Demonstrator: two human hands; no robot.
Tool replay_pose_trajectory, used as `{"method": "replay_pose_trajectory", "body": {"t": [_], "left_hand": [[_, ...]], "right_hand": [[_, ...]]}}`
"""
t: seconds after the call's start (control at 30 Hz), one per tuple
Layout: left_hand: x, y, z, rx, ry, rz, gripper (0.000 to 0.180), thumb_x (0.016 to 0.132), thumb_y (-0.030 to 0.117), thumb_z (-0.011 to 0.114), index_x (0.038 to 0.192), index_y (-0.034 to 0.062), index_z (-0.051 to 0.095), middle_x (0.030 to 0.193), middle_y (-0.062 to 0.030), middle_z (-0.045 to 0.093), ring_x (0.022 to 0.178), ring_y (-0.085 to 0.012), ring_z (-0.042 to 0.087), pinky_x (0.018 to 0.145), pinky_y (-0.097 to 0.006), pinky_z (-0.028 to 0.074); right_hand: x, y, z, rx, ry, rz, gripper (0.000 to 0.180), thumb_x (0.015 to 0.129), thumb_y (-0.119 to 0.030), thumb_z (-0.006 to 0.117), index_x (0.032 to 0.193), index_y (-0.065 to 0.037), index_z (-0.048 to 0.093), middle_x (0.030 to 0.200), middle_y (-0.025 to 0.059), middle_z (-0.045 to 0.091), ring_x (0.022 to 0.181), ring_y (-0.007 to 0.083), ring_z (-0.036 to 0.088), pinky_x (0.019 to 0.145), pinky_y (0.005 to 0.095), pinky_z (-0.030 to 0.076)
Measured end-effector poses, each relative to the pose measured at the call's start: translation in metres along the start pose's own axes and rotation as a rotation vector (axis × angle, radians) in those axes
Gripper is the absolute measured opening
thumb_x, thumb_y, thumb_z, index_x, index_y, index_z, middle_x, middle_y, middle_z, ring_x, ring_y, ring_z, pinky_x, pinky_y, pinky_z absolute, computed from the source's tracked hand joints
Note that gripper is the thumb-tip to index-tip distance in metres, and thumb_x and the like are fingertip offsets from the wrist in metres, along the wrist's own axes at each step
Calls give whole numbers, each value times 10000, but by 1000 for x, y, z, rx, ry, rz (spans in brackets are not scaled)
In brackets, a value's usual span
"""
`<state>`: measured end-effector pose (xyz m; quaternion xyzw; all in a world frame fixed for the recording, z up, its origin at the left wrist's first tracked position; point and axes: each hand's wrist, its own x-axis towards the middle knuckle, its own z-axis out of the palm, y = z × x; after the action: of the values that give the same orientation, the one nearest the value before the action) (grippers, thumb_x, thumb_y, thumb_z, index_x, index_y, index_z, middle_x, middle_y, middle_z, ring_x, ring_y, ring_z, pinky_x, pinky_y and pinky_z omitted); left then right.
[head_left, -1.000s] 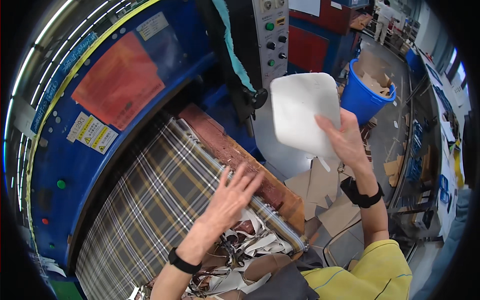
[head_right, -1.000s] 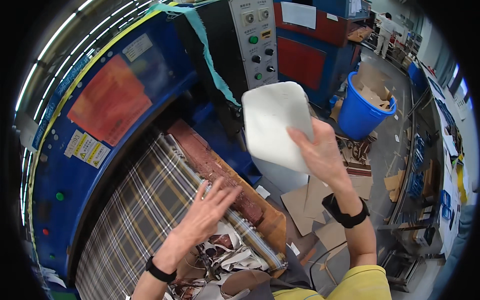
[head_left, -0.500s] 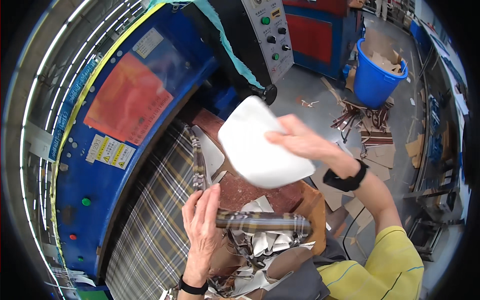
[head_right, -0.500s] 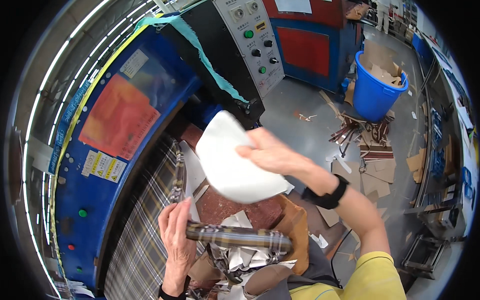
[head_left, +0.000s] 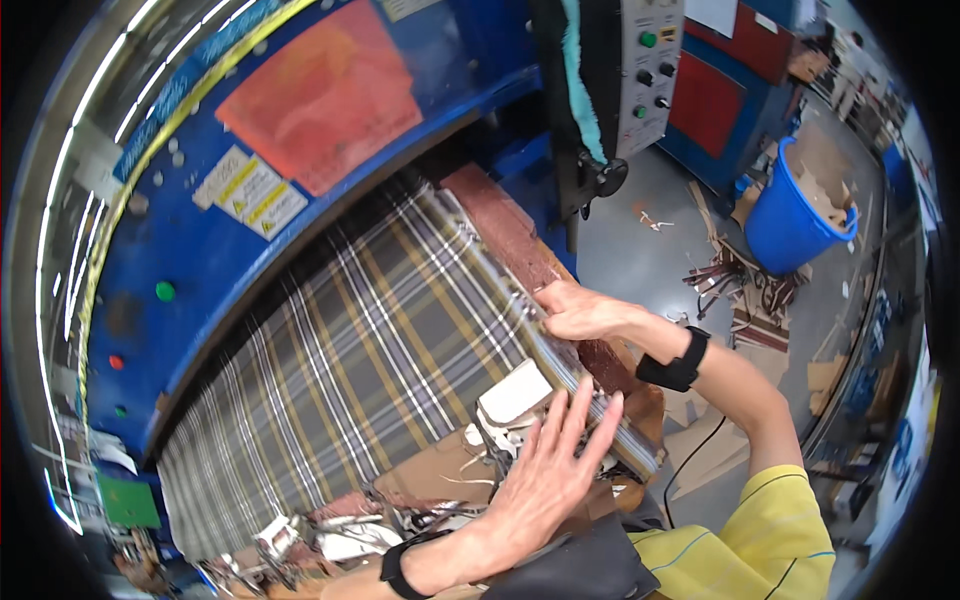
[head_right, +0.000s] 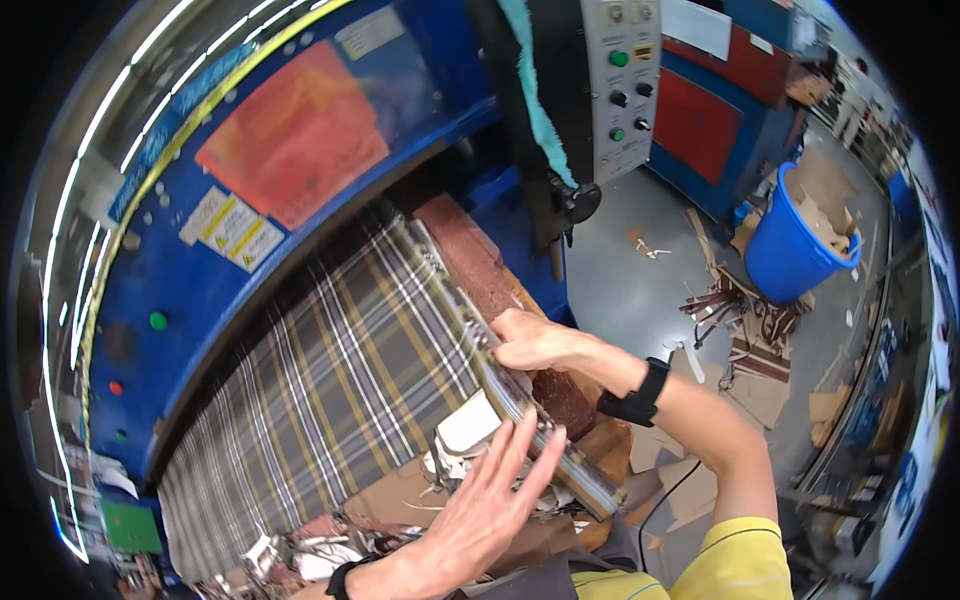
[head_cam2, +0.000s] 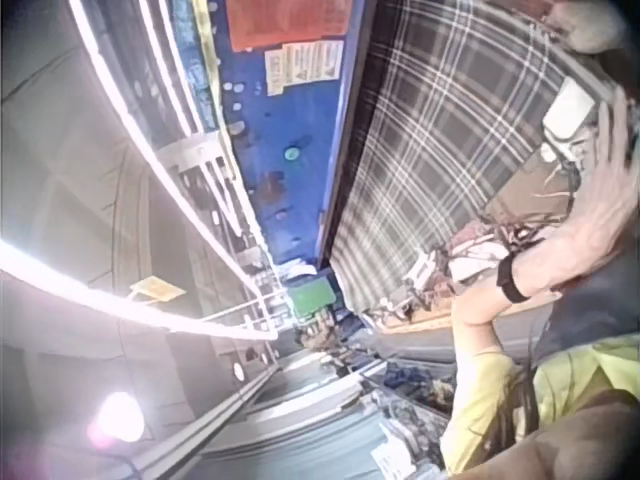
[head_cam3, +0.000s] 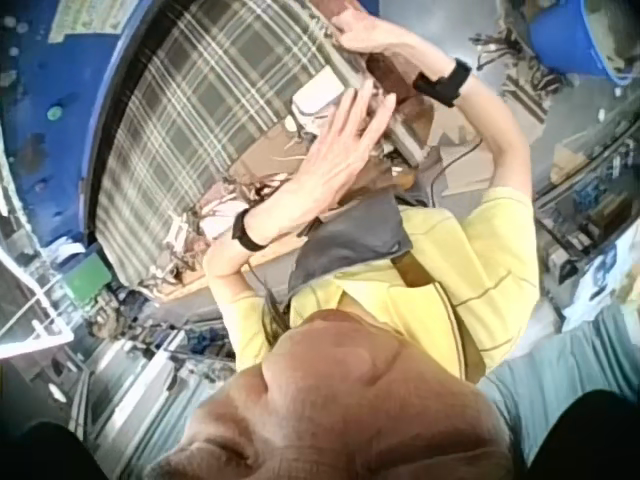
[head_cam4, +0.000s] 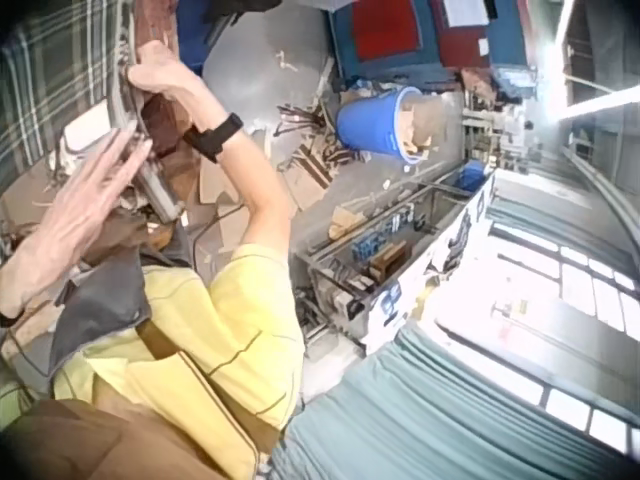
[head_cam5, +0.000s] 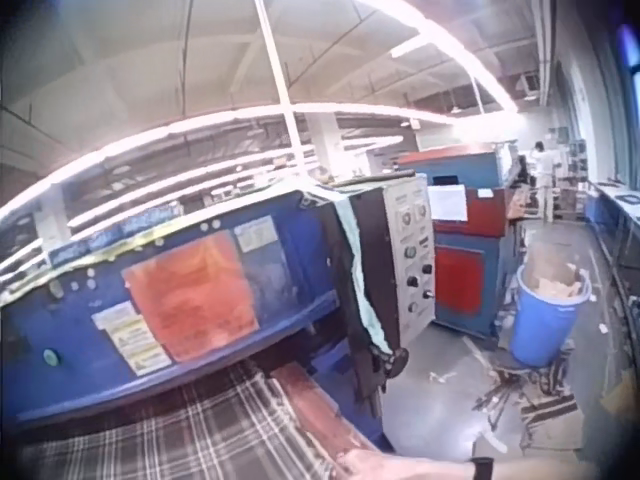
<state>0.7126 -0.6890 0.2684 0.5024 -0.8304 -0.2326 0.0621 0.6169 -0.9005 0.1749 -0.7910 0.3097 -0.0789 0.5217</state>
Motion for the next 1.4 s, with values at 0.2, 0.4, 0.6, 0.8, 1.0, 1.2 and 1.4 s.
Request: {"method": "replay_pose_trajectory", "body": {"t": [0.2,0.4,0.6,0.8,1.0,1.2,1.4], "left_hand": [[-52,6,-37,-428,-151,-10,591,916,24,590,1453,13,345,1401,-231,424,1228,-352,494,993,-419,451],[-155,-32,-18,-617,265,-212,659,978,133,529,1530,55,177,1332,-264,512,1134,-420,548,945,-457,469],[-275,-39,-21,-696,583,-712,647,988,285,554,1522,97,243,1309,-181,588,1141,-327,604,957,-387,487],[-418,-27,44,-724,980,-911,607,983,284,573,1503,104,316,1305,-139,609,1183,-264,601,987,-381,484],[-565,-18,110,-852,1327,-1025,564,964,222,612,1439,-4,407,1260,-144,635,1154,-211,606,969,-339,491],[-677,-38,137,-895,1649,-1030,494,946,80,620,1401,-18,453,1176,-130,669,1066,-158,627,949,-296,501],[-788,-65,150,-801,1672,-1129,503,934,102,644,1388,-26,467,1155,-127,679,1015,-145,638,906,-287,512]], "right_hand": [[-29,-21,-15,110,-101,290,182,871,-19,469,808,63,618,670,104,638,583,156,675,484,294,568],[-25,17,2,-291,114,-319,243,926,-173,570,782,16,618,583,93,605,494,162,580,475,329,466],[-92,-14,-48,77,453,84,114,941,-112,553,962,-1,538,554,50,520,409,134,527,383,252,442],[-105,-196,26,34,173,-81,214,993,-198,574,1050,2,625,748,45,641,585,83,583,541,198,462],[-99,-339,202,-82,-115,-132,139,980,-118,566,955,11,611,694,18,595,599,65,556,531,194,421],[-57,-405,340,-90,-321,-219,116,854,30,546,826,111,623,671,152,664,551,185,660,497,272,541],[-11,-458,430,-87,-525,-151,151,914,-29,607,942,115,643,720,130,685,642,151,681,572,250,564]]}}
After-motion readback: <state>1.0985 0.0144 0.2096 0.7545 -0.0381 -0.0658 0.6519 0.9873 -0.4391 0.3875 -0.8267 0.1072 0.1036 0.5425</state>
